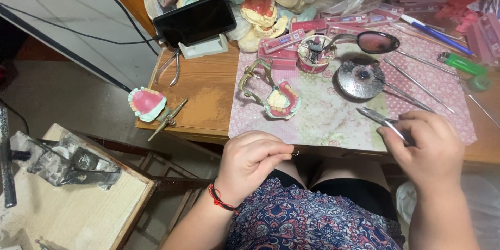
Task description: The person trims a small metal component with pliers and kemudian uses a metal probe to apply a substance to the interior of a dental mold.
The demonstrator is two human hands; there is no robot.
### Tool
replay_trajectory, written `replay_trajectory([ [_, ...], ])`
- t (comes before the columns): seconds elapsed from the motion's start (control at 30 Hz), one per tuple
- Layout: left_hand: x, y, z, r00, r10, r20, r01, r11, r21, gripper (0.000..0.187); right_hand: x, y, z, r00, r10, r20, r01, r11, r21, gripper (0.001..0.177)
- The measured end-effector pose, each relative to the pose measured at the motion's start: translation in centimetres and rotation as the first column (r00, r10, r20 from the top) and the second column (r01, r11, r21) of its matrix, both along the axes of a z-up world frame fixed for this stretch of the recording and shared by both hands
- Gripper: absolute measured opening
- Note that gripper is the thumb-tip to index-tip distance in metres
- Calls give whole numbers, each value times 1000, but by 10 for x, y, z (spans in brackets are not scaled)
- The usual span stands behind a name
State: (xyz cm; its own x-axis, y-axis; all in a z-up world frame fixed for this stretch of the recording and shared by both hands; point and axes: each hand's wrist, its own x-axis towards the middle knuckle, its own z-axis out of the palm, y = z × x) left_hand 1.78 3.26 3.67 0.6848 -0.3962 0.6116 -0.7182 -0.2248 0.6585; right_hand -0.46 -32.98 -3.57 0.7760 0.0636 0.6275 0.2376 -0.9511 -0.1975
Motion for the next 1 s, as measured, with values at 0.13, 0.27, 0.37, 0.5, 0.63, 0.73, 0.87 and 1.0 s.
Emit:
replay_trajectory([
  [0.13,2,1,-4,1000,19,12,-20,999,25,6,2,3,4,1000,-2,12,2,1000,3,21],
  [0.27,3,0,-6,1000,22,13,-23,998,51,7,-11,50,39,980,185,79,-192,976,103,13],
  [0.37,5,-4,-2,997,-48,66,41,995,94,12,-17,94,52,842,523,-130,-398,766,506,20],
  [0.5,6,-8,6,987,-103,123,83,984,157,12,-8,108,52,694,664,-278,-293,613,734,20],
  [0.63,6,-9,11,980,-114,164,85,981,177,11,-4,117,58,656,710,-256,-297,555,777,11],
  [0.73,8,-10,11,978,-119,169,87,979,183,12,-3,120,59,662,711,-237,-334,563,756,10],
  [0.87,11,-15,6,984,-128,125,112,986,125,9,-4,120,57,705,692,-155,-394,564,725,12],
  [1.0,4,-24,3,994,30,-105,-36,998,-53,5,-10,119,55,786,613,-76,-367,563,741,10],
])
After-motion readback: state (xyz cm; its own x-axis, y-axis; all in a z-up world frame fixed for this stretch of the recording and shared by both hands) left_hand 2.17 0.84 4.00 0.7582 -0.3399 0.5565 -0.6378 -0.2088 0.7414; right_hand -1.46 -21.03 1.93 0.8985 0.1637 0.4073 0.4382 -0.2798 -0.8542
